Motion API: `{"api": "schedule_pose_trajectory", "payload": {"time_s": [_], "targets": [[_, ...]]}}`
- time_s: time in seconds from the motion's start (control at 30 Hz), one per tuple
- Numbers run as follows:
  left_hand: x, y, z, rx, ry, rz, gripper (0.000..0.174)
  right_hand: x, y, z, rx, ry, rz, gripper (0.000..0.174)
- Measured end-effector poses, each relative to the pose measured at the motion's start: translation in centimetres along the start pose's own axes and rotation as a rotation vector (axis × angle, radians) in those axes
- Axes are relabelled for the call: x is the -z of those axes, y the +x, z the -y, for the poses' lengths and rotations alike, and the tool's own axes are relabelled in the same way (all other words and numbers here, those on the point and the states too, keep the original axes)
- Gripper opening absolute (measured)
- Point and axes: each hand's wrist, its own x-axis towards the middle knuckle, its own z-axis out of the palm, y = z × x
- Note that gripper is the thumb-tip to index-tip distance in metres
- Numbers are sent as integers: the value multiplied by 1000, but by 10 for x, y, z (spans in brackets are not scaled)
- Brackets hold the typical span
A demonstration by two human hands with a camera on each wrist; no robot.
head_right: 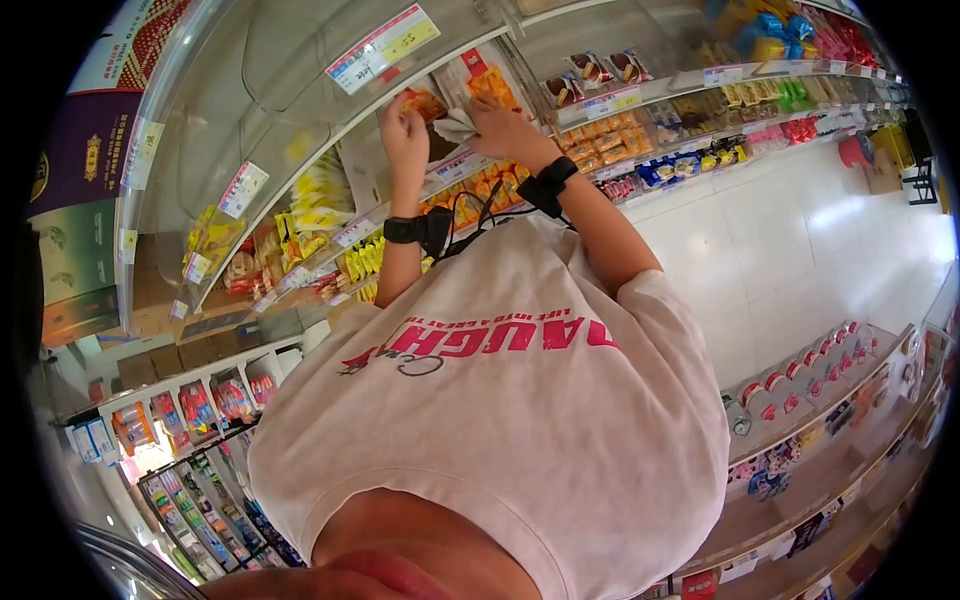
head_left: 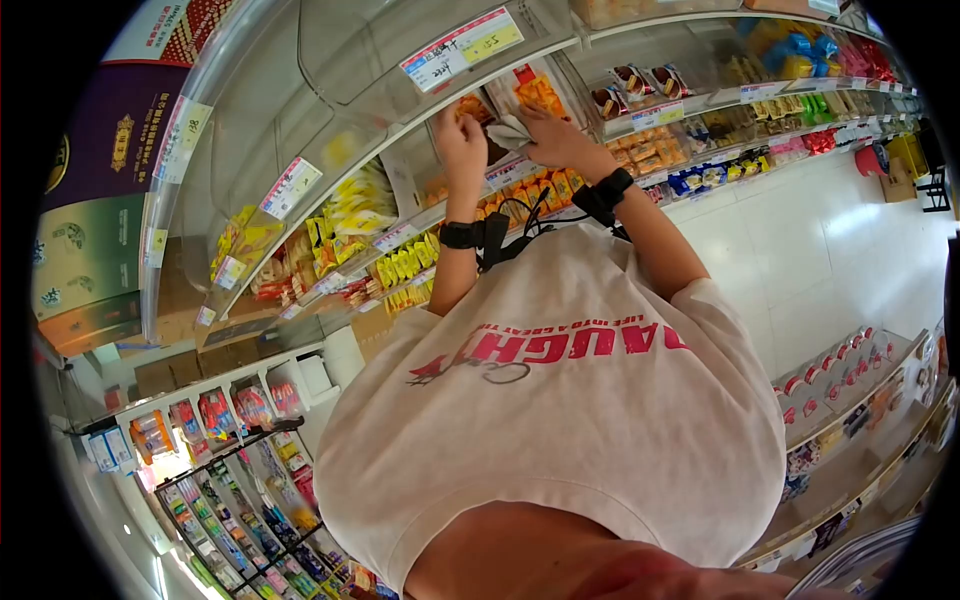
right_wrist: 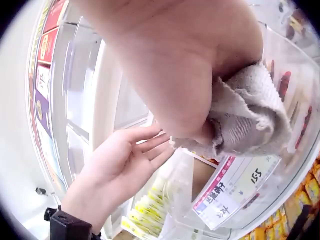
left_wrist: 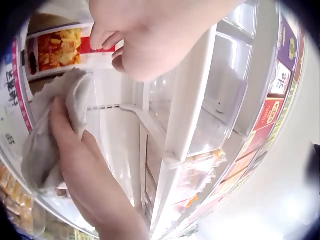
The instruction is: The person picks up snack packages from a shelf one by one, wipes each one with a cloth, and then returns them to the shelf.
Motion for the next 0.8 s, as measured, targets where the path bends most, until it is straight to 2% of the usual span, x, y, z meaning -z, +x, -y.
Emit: {"api": "schedule_pose_trajectory", "payload": {"time_s": [0.03, 0.07, 0.1, 0.13, 0.2, 0.27, 0.3, 0.33, 0.43, 0.47, 0.57, 0.67, 0.77, 0.8], "targets": [[5, 3, -3, -8, -26, -62, 38, -1, 1, 1, 47, -44, -24, 51], [10, 6, -4, -16, -52, -127, 37, 0, 11, -1, -120, 7, 134, 52], [13, 8, -7, -24, -78, -192, 36, 4, 20, 6, -94, 61, 49, 51], [16, 8, -15, -28, -126, -201, 37, 5, 29, 14, -68, 117, -36, 50], [24, 11, -20, 47, -52, -95, 38, 1, 47, 28, 14, 213, -161, 53], [27, 16, -7, 104, -25, 9, 41, -14, 69, 30, -11, 313, -80, 56], [27, 14, -13, 113, -3, -6, 41, -21, 75, 31, -23, 360, -39, 58], [26, 12, -21, 120, 19, -20, 42, -27, 77, 35, 42, 379, -128, 60], [21, 11, -9, 85, -58, -108, 43, -57, 84, 29, -91, 397, -72, 58], [17, 9, 2, 69, -111, -144, 44, -59, 79, 29, -122, 489, -81, 58], [8, -1, 2, 14, -366, -305, 32, -42, 70, 34, 155, 400, -352, 58], [31, -6, 8, 255, -68, 38, 31, -23, 51, 47, -102, 657, -284, 52], [36, -14, -10, 64, -27, -8, 30, -16, 32, 40, -276, 543, -375, 48], [40, -18, -15, 90, -108, -7, 31, -9, 30, 40, -310, 673, -427, 43]]}}
